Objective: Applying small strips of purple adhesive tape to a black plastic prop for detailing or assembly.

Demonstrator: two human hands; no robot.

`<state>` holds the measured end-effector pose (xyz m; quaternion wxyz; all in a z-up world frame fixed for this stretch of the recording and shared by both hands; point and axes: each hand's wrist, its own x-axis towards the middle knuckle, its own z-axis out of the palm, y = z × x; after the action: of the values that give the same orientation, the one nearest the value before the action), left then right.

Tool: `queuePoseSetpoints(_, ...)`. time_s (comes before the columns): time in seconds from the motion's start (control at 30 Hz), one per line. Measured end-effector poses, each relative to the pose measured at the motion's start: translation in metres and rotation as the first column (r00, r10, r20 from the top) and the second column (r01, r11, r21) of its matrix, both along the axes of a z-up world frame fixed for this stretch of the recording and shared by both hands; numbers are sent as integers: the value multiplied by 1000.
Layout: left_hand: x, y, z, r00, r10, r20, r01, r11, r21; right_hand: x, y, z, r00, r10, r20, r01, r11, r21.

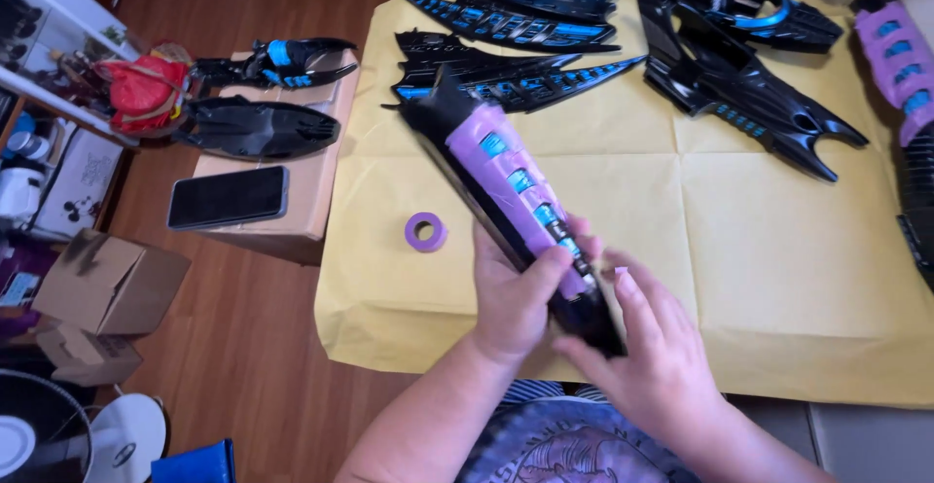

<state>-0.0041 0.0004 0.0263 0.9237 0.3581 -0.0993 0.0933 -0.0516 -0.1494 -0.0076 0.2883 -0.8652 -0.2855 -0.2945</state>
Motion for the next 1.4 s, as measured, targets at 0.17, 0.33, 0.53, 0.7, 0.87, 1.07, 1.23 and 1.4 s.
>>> queuePoseSetpoints(0.17,3,41,23,924,-343,-169,365,922,127,4,-35,34,965,213,-153,-106,852,512)
queuePoseSetpoints(0.33,-5,55,40,676,-580,-455,682,726,88,27,-30,45,927,338,-162,-86,613,785)
queuePoseSetpoints(0.53,-22,53,36,601,-594,-534,692,722,-25,30,-15,33,852,466,-238,-42,514,857)
queuePoseSetpoints(0.7,-25,44,42,625,-474,-621,637,769,54,32,-7,29,856,452,-251,-9,499,867)
queuePoseSetpoints(0.87,-21,44,47,609,-425,-670,632,770,85,37,-12,6,831,471,-296,33,490,871)
queuePoseSetpoints(1.07,-21,44,46,611,-402,-682,628,771,108,37,-13,-3,790,505,-347,60,500,864)
queuePoseSetpoints(1.23,-20,43,47,605,-397,-690,617,781,92,38,-7,7,781,513,-356,43,525,850)
queuePoseSetpoints(1.4,-19,42,46,605,-397,-691,624,775,101,37,-4,4,818,449,-358,29,591,806)
